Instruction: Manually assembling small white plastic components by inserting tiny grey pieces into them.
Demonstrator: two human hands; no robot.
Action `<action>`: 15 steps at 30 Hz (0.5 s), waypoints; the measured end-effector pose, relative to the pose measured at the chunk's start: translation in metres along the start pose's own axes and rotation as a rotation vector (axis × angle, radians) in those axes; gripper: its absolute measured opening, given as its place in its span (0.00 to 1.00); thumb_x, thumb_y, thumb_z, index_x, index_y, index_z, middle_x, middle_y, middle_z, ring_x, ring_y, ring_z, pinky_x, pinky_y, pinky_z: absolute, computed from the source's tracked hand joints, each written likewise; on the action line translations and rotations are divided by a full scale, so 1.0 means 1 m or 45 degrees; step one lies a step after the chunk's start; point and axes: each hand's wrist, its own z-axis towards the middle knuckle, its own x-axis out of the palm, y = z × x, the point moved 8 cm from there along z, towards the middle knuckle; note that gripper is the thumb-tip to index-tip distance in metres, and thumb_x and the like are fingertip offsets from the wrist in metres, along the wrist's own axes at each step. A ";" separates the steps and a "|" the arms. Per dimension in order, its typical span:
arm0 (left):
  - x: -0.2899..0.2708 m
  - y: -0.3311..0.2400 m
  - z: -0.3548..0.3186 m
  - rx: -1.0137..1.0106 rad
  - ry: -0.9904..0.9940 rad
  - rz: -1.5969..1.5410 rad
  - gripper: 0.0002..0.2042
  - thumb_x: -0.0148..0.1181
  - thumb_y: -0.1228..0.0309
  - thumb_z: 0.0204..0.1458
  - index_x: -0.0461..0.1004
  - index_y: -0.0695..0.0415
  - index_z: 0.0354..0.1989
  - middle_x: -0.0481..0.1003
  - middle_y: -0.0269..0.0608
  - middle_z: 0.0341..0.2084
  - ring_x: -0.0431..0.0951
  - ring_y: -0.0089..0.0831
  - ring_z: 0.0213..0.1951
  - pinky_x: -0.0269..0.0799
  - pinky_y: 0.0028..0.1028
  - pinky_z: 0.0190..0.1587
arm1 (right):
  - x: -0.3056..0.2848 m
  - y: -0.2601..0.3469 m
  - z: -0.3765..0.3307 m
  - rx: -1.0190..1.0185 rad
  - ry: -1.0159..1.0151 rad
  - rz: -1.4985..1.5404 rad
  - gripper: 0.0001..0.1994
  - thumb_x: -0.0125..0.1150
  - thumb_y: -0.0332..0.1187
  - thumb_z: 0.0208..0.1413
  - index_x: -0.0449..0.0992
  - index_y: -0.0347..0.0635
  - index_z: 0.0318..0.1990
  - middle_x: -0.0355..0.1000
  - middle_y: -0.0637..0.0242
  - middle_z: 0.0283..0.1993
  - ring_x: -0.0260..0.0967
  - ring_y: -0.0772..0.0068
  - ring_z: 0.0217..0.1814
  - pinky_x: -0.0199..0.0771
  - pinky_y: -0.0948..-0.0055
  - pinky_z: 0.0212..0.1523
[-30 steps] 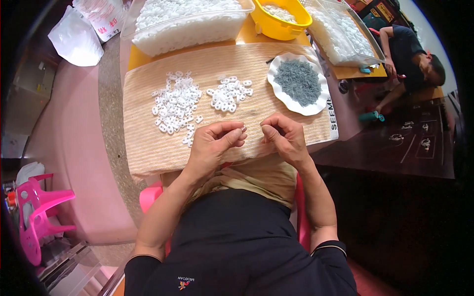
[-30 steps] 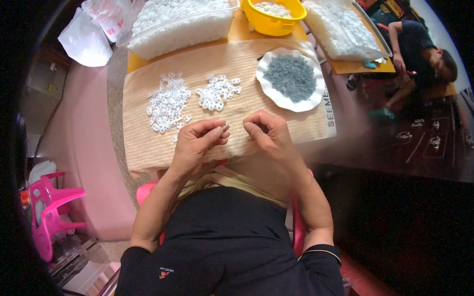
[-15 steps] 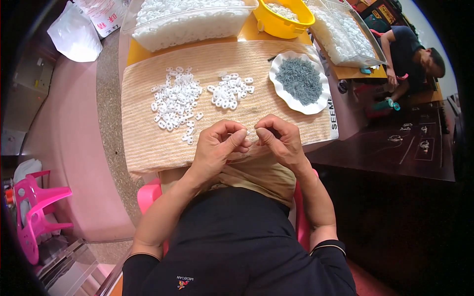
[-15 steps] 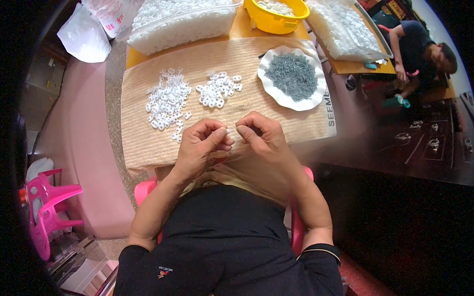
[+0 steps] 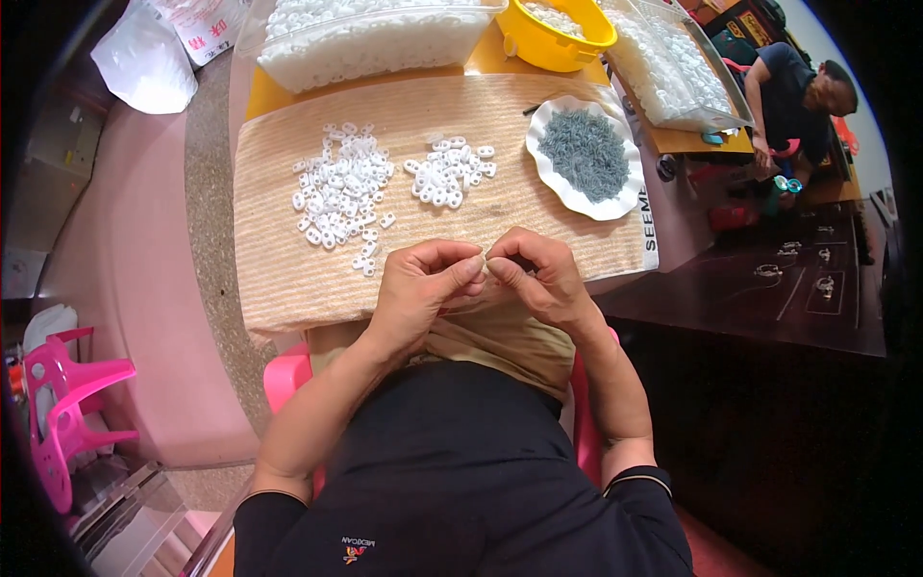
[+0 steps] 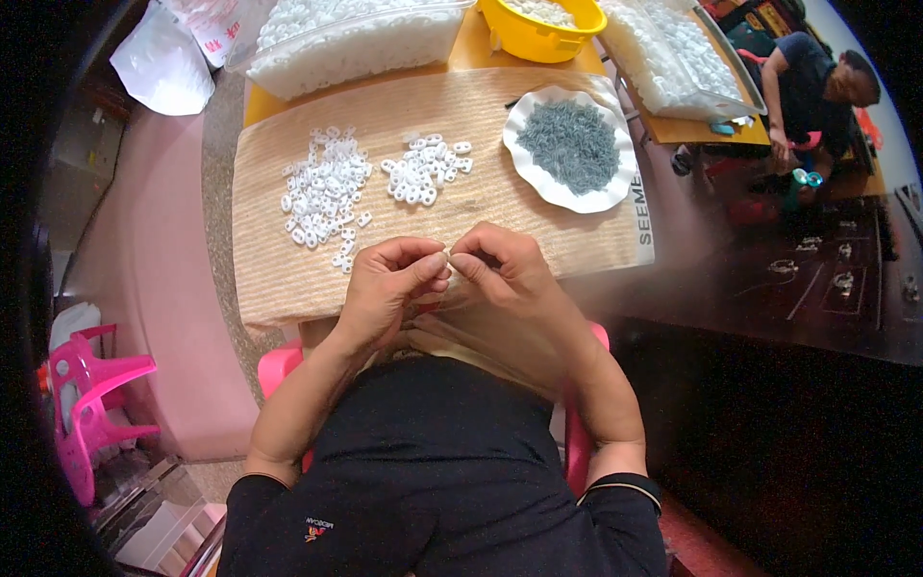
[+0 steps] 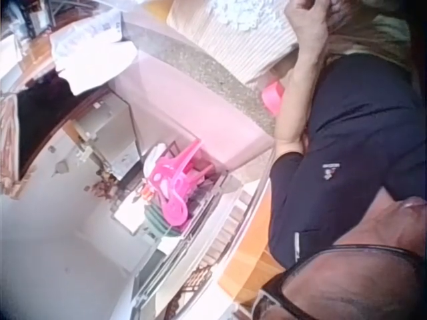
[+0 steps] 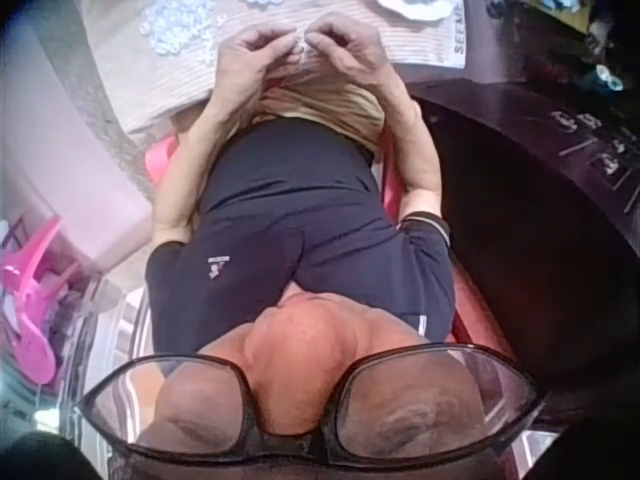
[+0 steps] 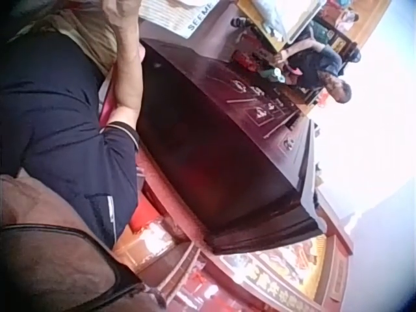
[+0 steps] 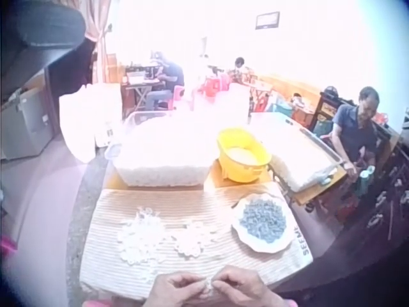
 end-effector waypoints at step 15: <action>0.002 0.001 -0.001 -0.010 0.140 -0.055 0.06 0.62 0.75 0.52 0.75 0.61 0.38 0.77 0.36 0.27 0.76 0.20 0.28 0.75 0.19 0.32 | 0.006 0.013 0.000 -0.094 0.011 -0.026 0.01 0.59 0.21 0.54 0.74 0.34 0.34 0.69 0.67 0.29 0.67 0.80 0.29 0.66 0.81 0.29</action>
